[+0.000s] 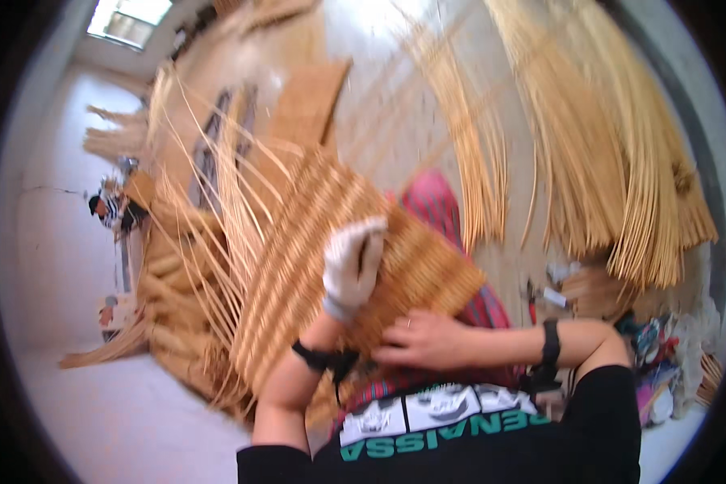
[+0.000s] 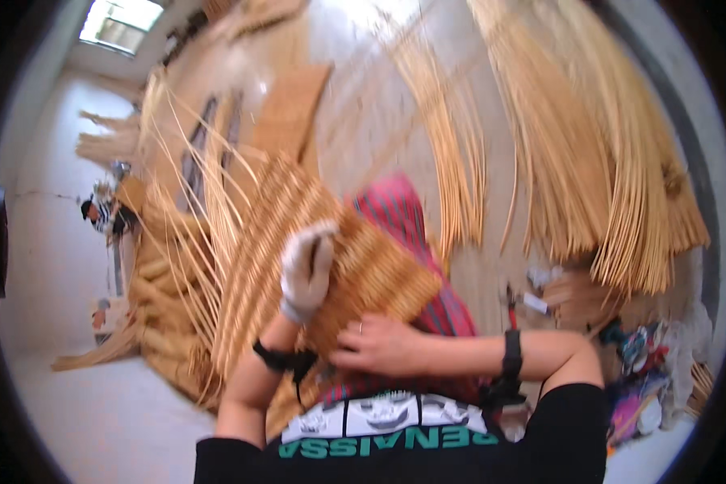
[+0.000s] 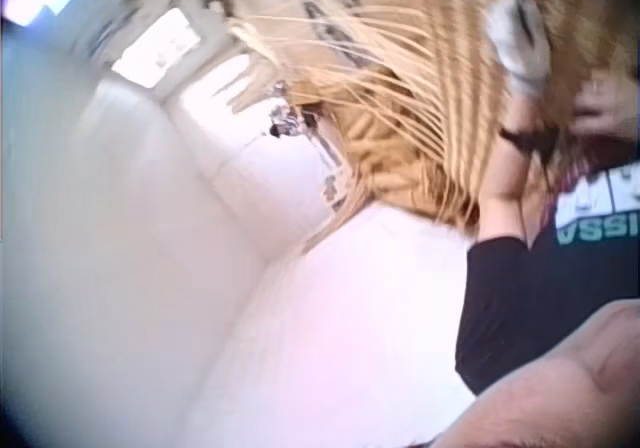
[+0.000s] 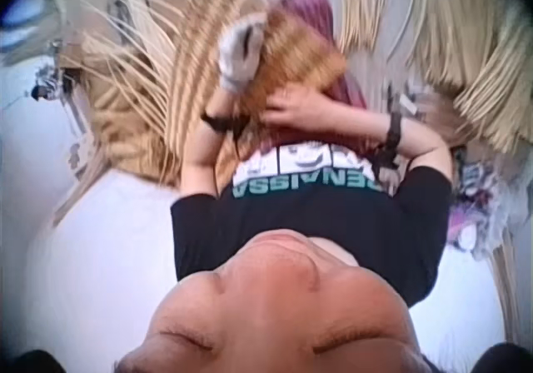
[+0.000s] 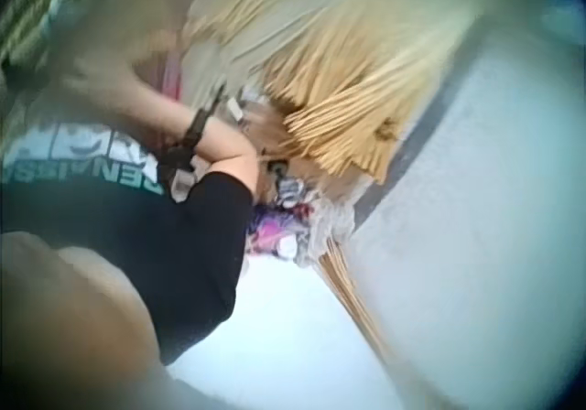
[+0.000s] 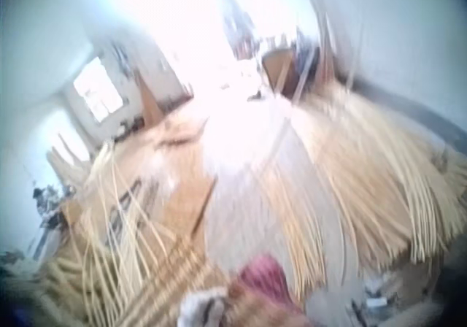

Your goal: The person is weaving wicker or straw strands together to create a large mat, using shears to trim the ends.

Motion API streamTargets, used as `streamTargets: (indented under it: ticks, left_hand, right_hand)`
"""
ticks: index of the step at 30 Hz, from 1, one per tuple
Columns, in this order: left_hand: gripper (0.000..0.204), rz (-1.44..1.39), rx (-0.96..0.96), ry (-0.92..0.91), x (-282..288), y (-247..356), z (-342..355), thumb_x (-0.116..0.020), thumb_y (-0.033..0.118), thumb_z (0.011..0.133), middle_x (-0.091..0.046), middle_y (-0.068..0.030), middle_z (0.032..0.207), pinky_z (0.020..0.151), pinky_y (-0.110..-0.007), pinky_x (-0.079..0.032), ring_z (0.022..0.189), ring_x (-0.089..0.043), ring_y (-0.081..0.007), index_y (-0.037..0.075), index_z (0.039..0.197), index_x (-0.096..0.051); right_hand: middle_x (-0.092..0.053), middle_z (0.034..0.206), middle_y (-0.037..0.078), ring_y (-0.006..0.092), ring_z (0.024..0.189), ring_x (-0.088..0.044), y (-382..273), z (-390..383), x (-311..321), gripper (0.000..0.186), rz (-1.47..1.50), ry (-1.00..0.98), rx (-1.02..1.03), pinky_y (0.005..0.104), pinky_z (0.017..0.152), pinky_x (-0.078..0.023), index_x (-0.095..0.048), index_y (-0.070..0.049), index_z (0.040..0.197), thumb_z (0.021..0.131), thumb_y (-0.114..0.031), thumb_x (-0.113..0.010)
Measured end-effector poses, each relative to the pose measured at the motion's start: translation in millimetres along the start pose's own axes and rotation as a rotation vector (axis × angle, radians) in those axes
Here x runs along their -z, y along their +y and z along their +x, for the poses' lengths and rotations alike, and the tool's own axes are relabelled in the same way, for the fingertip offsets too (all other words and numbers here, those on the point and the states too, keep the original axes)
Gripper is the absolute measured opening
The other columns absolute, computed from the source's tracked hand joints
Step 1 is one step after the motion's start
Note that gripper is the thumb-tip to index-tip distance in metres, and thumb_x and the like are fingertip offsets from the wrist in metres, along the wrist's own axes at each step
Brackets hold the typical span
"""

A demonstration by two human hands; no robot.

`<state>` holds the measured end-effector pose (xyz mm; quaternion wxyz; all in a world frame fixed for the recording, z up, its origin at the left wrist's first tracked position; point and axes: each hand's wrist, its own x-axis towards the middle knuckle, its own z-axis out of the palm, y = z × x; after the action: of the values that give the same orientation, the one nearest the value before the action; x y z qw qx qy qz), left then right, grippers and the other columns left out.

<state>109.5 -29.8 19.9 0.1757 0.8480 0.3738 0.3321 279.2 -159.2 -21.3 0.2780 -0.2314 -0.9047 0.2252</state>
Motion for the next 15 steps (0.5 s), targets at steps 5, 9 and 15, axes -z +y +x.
streamTargets:
  ticks: [5,9,15]
  left_hand:
    - [0.046,-1.009,0.415,-0.184,20,-34,-39,-0.048,0.035,0.113,-0.070,-0.0062,0.111,0.096,-0.032,-0.053,0.104,-0.067,-0.0165,0.001,0.143,-0.055]
    - [0.053,-1.462,0.583,-0.172,24,-24,-68,-0.049,0.036,0.112,-0.062,-0.0124,0.137,0.112,-0.040,-0.046,0.128,-0.059,-0.0239,0.001,0.151,-0.046]
    - [0.028,-0.987,0.375,-0.052,48,12,-61,-0.047,0.018,0.113,-0.061,-0.0171,0.139,0.120,-0.046,-0.038,0.138,-0.053,-0.0285,0.002,0.134,-0.056]
  right_hand:
    - [-0.064,0.115,0.009,0.0241,0.097,-0.065,27,18,47,0.040,0.468,0.188,-0.091,0.0377,0.089,-0.053,-0.060,-0.010,0.136,0.098,-0.017,-0.068]
    - [-0.064,0.114,0.003,0.0106,0.088,-0.059,29,32,7,0.039,1.292,0.643,-0.512,0.0281,0.082,-0.052,-0.052,-0.004,0.141,0.108,-0.023,-0.061]
    - [-0.069,0.125,0.009,0.0122,0.099,-0.066,35,50,-3,0.038,0.847,0.375,-0.496,0.0294,0.086,-0.055,-0.053,-0.005,0.140,0.105,-0.014,-0.065]
